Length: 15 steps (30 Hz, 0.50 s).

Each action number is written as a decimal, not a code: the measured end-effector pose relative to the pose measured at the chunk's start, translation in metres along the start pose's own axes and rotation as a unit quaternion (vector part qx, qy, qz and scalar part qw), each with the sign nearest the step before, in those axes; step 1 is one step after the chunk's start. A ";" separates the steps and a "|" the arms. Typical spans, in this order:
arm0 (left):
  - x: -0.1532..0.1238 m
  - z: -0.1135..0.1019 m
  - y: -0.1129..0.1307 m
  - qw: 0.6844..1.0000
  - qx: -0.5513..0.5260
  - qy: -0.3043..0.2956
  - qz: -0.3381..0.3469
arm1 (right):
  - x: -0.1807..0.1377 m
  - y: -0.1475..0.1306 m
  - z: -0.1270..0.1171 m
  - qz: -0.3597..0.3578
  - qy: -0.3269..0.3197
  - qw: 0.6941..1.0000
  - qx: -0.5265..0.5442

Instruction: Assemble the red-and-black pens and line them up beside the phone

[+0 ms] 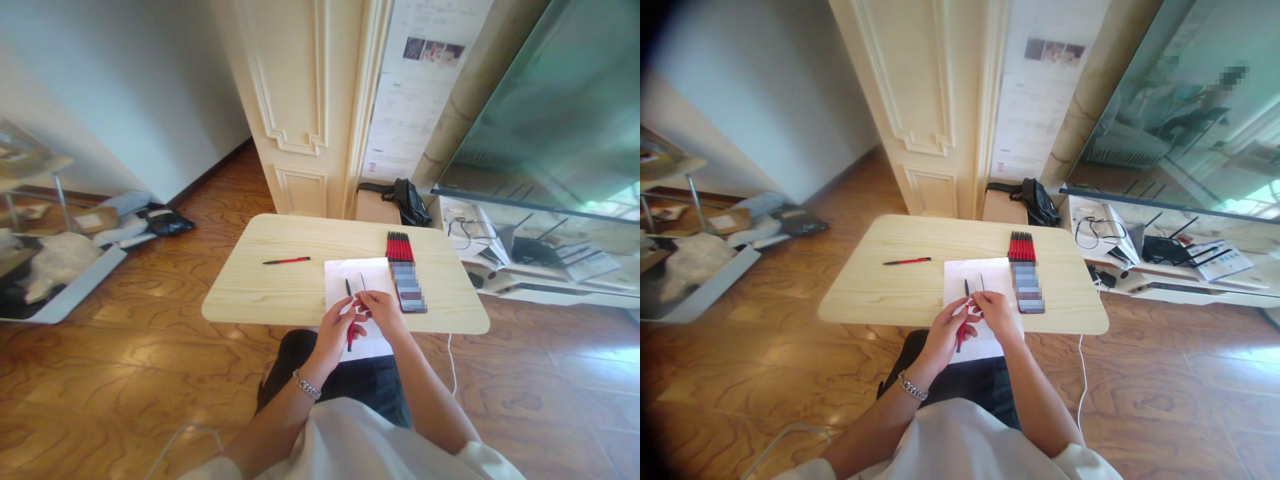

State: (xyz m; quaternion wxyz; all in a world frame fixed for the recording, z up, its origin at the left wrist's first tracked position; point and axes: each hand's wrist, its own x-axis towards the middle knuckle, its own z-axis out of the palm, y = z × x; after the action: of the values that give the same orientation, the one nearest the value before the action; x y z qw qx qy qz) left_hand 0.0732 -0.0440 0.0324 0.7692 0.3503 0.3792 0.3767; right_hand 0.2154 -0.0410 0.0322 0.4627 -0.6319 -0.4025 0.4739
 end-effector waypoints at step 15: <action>-0.005 0.009 0.001 0.996 0.087 -0.009 0.005 | -0.012 0.003 -0.001 0.052 -0.098 0.976 0.186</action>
State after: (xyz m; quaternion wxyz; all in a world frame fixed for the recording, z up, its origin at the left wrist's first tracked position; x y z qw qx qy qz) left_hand 0.0788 -0.0501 0.0386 0.7369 0.4211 0.4021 0.3433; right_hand 0.2135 -0.0532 0.0323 0.5051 -0.5056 -0.3169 0.6235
